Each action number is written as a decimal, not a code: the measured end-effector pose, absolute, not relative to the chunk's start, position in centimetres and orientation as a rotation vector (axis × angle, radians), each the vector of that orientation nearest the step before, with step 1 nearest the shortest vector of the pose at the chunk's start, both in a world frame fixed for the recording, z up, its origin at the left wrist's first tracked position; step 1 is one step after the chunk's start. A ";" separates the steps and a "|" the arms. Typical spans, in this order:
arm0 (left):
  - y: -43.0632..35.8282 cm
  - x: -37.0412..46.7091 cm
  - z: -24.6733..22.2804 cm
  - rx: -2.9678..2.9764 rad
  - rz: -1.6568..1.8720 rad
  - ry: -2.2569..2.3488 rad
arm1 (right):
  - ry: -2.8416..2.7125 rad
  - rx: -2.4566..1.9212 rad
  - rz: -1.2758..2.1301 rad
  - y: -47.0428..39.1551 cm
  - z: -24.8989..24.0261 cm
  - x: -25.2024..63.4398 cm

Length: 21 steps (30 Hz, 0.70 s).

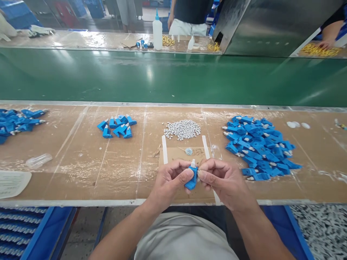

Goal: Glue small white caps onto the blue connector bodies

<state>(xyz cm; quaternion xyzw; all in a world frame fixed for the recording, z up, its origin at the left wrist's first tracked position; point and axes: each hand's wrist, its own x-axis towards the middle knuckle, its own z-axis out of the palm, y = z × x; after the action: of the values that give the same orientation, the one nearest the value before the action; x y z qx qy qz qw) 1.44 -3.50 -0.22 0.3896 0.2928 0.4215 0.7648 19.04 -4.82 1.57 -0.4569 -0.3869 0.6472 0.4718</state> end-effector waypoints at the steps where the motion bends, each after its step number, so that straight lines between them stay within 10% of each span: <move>1: -3.5 1.5 -0.3 0.842 0.914 0.625 | -0.916 -1.102 1.610 -4.7 1.6 19.0; 21: -3.0 1.2 0.7 0.846 0.874 0.606 | -0.774 -1.105 1.759 -4.3 1.1 18.9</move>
<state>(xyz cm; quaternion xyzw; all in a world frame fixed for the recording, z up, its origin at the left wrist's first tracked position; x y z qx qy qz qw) 1.16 -3.03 0.69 0.3913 0.2803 0.4042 0.7778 18.87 -4.31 1.08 -0.4461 -0.3126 0.7101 0.4461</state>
